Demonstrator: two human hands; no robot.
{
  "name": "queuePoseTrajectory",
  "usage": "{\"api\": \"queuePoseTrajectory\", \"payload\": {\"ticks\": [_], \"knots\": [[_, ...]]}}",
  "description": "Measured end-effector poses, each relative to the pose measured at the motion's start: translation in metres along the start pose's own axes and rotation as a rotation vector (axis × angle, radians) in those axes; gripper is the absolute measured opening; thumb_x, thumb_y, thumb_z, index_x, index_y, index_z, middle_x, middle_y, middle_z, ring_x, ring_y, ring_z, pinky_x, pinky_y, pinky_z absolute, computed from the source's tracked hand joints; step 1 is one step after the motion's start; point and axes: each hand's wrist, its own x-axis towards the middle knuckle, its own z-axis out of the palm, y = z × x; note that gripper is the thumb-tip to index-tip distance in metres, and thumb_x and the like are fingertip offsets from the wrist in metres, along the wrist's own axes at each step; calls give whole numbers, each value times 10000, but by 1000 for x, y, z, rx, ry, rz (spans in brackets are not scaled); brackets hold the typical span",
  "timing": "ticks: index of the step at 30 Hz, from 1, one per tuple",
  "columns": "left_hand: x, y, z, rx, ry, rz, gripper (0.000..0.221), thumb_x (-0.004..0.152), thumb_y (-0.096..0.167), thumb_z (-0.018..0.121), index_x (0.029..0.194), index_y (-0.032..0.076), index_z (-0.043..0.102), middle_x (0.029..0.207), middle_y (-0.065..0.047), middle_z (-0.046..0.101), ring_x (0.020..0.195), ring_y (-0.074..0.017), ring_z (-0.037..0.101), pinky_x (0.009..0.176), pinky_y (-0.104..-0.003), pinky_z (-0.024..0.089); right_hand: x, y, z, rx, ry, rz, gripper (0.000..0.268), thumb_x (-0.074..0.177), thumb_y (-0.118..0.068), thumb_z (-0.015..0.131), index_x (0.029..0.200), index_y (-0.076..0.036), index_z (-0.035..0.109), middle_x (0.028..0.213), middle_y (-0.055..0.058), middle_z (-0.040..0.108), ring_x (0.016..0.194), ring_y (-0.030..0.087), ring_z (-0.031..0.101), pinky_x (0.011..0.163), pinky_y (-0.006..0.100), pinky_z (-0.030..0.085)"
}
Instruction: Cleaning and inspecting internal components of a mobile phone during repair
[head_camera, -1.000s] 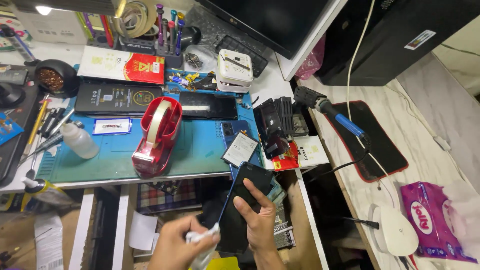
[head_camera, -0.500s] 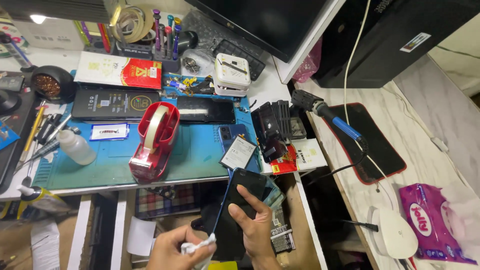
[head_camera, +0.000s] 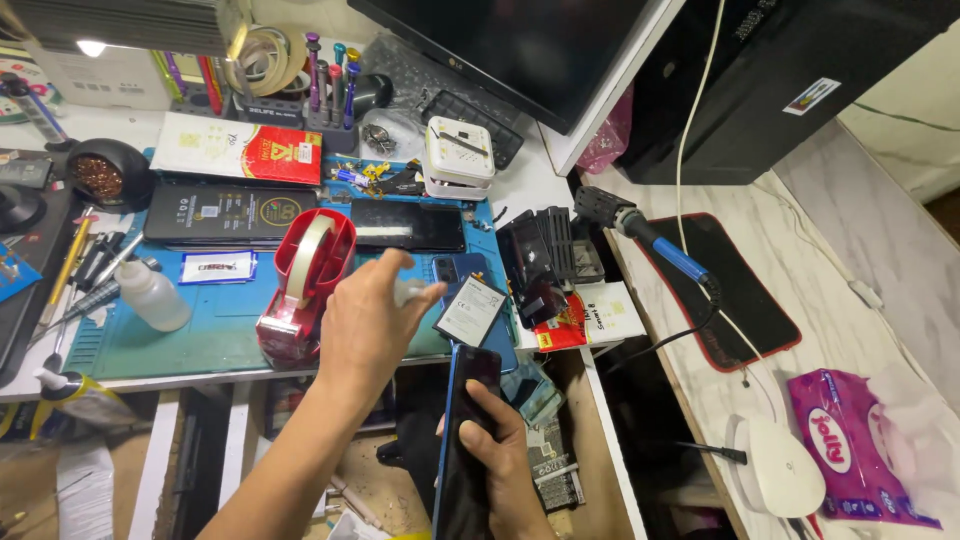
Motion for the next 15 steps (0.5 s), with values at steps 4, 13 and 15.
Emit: {"api": "queuePoseTrajectory", "payload": {"ticks": [4,13,15], "knots": [[-9,-46,36,491,-17,137,698,845,803,623,999,126,693,891,-115,590,646,-438,684,460,-545,545,-3,-5,-2,48,1,87,702,745,-222,779,1419,-185,587,924,290,651,397,400,569,365,447,520],[-68,14,-33,-161,2,568,431,998,143,601,1395,-18,555,1365,-212,613,1253,-352,627,1079,-412,486,18,25,-39,305,-207,-21,618,841,-190,772,1426,-231,576,855,281,559,424,246,555,309,347,490],[-91,5,-37,-172,-35,666,451,999,216,598,1404,22,551,1424,-243,571,1330,-422,572,1117,-486,484,18,30,-42,317,-187,13,647,826,-203,775,1435,-259,563,903,275,582,438,237,570,313,328,468]]}}
